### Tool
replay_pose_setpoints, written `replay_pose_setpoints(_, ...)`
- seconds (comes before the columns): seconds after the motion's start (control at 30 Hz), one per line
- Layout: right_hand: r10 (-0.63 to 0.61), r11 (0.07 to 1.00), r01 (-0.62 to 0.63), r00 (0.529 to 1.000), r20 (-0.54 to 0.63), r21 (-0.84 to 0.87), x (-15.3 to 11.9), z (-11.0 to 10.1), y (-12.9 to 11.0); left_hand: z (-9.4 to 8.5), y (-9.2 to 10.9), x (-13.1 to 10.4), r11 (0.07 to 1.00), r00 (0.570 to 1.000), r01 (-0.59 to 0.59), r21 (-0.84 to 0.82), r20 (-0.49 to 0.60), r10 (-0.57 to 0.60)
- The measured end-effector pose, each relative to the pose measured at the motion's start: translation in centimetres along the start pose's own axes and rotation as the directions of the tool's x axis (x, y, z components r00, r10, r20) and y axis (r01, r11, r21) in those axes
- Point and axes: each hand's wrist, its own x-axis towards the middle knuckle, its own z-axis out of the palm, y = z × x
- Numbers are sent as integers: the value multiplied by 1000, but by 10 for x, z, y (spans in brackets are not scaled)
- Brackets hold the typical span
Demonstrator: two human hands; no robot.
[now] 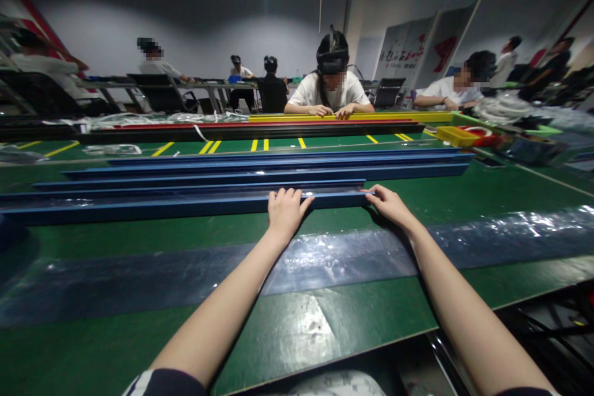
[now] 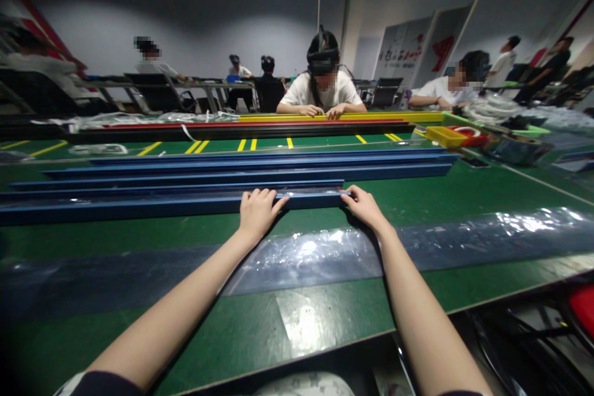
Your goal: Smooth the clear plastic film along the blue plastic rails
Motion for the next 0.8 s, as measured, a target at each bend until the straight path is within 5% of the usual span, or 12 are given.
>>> replay_pose_setpoints(0.8, -10, 1000, 10, 1000, -13, 9, -1, 0, -2, 2, -1, 1, 1000, 1000, 9, 23, 5, -9)
